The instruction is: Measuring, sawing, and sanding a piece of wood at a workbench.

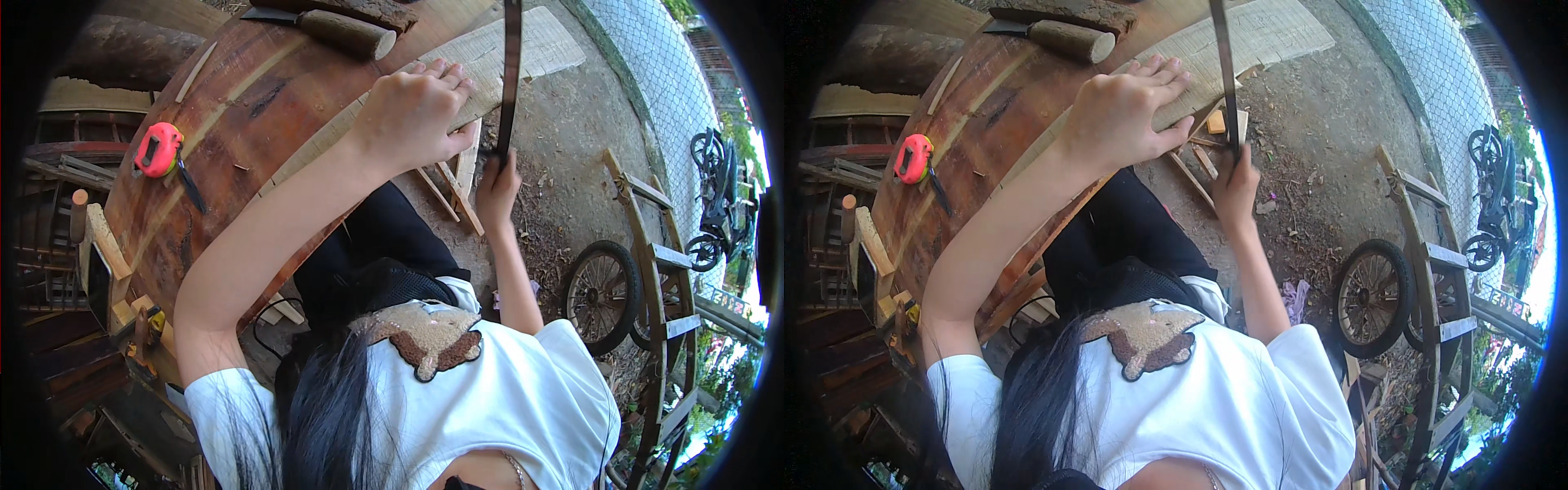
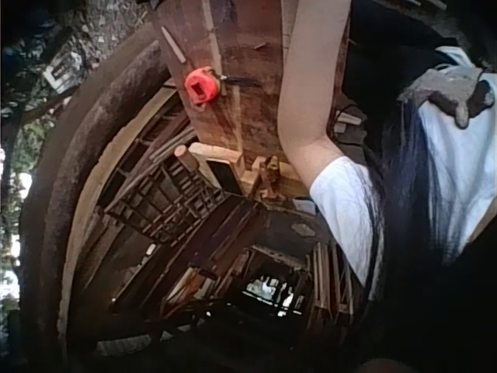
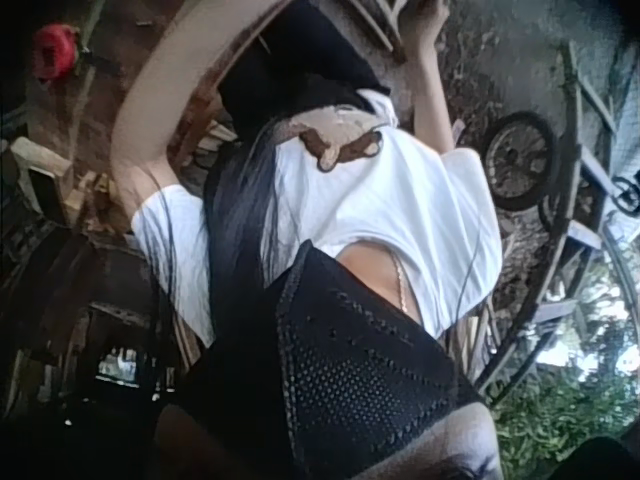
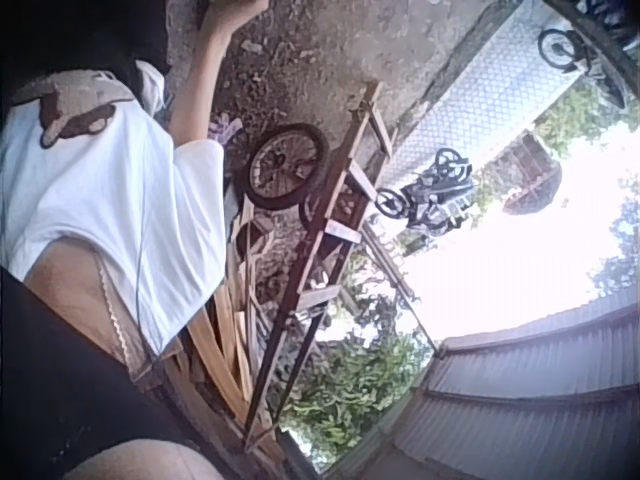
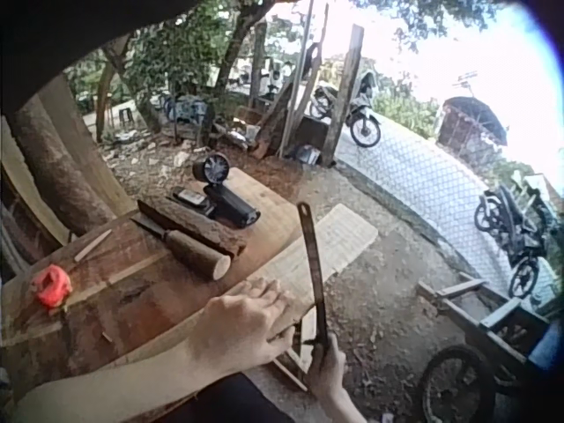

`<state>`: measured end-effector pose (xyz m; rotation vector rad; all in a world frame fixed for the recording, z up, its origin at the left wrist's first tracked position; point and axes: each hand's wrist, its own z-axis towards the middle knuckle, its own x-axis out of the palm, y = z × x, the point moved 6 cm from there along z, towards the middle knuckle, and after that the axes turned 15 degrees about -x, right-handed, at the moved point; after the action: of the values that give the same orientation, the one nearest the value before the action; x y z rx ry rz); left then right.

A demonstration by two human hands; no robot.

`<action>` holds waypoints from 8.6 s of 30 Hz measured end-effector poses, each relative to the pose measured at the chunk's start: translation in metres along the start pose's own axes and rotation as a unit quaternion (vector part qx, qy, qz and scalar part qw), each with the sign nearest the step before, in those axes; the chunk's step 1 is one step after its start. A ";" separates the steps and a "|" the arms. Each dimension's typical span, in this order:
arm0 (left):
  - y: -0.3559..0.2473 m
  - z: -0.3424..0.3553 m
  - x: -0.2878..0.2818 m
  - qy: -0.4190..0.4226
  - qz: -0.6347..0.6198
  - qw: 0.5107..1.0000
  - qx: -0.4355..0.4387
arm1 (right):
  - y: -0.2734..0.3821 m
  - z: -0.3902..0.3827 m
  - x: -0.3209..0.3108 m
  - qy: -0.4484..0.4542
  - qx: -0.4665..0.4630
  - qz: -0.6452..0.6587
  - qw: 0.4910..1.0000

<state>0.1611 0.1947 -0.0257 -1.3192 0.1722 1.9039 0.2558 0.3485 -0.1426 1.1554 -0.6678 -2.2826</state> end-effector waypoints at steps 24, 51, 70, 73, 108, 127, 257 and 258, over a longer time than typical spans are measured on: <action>0.000 0.005 -0.001 -0.003 -0.026 1.000 -0.011 | -0.022 -0.026 0.018 -0.057 0.004 0.035 0.998; 0.001 0.002 -0.001 -0.010 0.003 1.000 -0.002 | 0.000 0.014 0.014 -0.033 0.038 0.050 0.997; -0.002 0.005 0.003 -0.003 -0.006 1.000 0.001 | -0.050 -0.053 0.035 -0.070 0.016 0.044 0.996; -0.002 0.007 0.002 -0.013 -0.001 1.000 0.005 | -0.055 -0.060 0.036 -0.083 0.017 0.052 0.995; -0.004 0.008 -0.001 0.014 -0.034 0.999 0.001 | -0.043 -0.042 0.041 -0.069 0.056 0.081 0.993; -0.003 0.008 -0.001 0.030 -0.040 0.999 -0.011 | 0.004 0.009 0.021 -0.044 0.091 0.116 0.988; 0.005 0.003 0.004 0.026 -0.015 1.000 0.003 | -0.013 0.018 0.033 -0.063 0.019 0.100 0.993; 0.006 0.003 0.004 0.017 -0.024 1.000 0.005 | -0.014 0.019 0.034 -0.064 0.020 0.100 0.993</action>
<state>0.1540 0.1942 -0.0292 -1.3382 0.1656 1.8391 0.2196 0.3419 -0.1613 0.9212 -0.8404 -2.1946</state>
